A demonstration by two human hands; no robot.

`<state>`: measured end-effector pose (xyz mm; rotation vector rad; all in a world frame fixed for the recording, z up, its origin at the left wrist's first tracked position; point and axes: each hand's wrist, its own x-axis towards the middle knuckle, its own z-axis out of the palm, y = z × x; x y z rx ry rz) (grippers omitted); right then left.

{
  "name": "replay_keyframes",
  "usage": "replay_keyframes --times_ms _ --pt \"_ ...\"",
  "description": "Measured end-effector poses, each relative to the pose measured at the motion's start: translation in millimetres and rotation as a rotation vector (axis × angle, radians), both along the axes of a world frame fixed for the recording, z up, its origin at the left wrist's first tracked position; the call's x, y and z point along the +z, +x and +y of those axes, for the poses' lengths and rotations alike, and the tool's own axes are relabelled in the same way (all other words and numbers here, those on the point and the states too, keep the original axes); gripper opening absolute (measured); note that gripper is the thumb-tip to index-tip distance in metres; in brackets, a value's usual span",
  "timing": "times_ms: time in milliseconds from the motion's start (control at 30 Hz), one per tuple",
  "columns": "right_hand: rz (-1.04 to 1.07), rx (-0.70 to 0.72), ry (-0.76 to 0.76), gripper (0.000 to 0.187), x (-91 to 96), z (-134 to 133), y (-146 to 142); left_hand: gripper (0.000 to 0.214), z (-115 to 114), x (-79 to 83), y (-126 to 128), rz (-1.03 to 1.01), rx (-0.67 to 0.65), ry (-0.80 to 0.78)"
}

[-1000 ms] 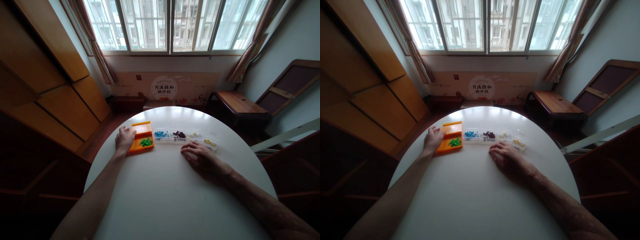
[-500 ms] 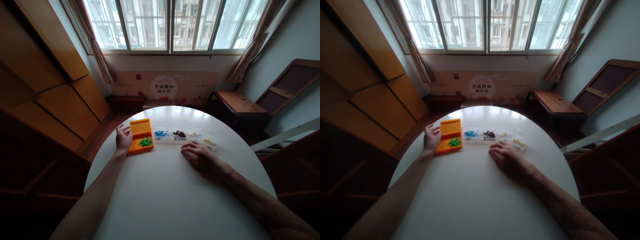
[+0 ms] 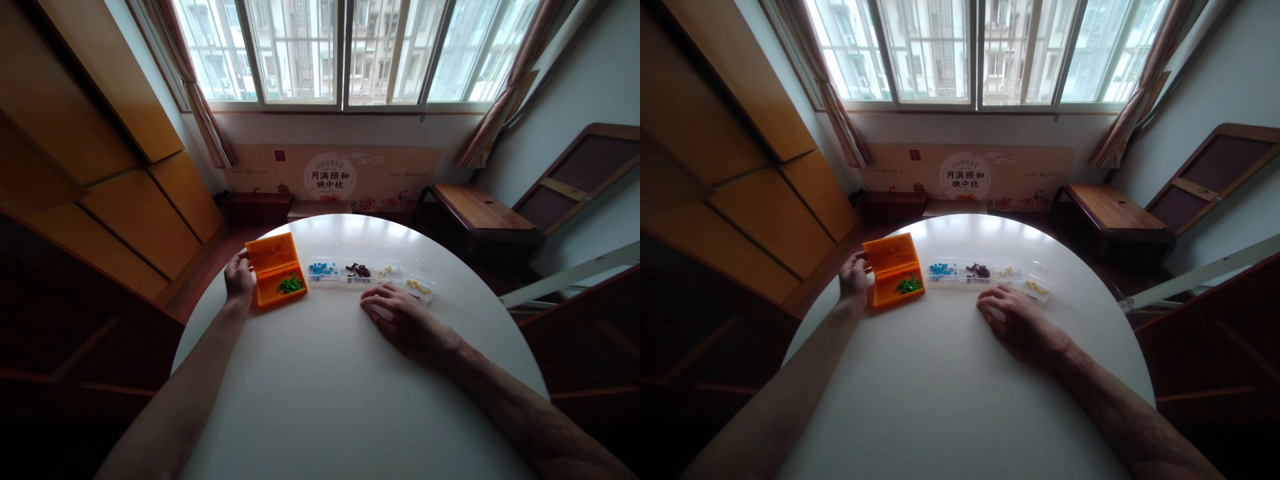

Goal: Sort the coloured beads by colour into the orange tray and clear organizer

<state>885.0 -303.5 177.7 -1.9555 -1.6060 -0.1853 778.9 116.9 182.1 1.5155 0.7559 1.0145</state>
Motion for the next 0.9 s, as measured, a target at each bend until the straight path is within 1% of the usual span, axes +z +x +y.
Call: replay_keyframes --times_ms 100,200,300,433,500,600,700,767,800,833,900 --pt "0.001 0.003 0.004 0.023 -0.6 -0.1 0.4 0.025 -4.5 3.2 -3.8 0.019 0.014 0.006" --pt "0.010 0.014 0.021 0.023 -1.2 -0.2 0.7 0.021 -8.6 4.8 -12.0 0.025 -0.006 0.014" --pt "0.003 0.027 0.033 0.023 -1.2 -0.2 0.9 0.030 -7.3 6.2 -27.7 0.055 -0.072 0.082" --pt "-0.009 0.035 0.034 0.022 0.5 -0.4 1.1 0.042 5.3 8.9 -60.4 0.134 -0.215 0.253" --pt "-0.002 0.035 0.026 0.022 2.2 -0.7 -0.1 0.045 11.7 11.5 -79.9 0.179 -0.256 0.305" --pt "0.029 0.014 0.037 0.020 4.6 -1.0 -3.4 0.046 14.7 16.4 -109.8 0.208 -0.268 0.333" --pt "0.056 -0.019 0.058 0.020 5.4 -1.0 -5.2 0.049 8.6 18.1 -135.6 0.229 -0.250 0.333" --pt "0.043 -0.003 0.038 0.025 5.3 -1.1 -4.4 0.052 1.0 15.6 -147.9 0.236 -0.247 0.334" --pt "0.033 0.017 0.014 0.031 5.5 -1.4 -3.9 0.053 -3.6 13.4 -152.2 0.241 -0.237 0.344" --pt "0.026 0.037 -0.016 0.039 6.0 -1.8 -3.6 0.055 -8.9 11.1 -155.0 0.244 -0.232 0.352" --pt "0.022 0.059 -0.081 0.062 7.9 -3.0 -5.0 0.055 -22.3 7.4 -156.8 0.229 -0.250 0.364"
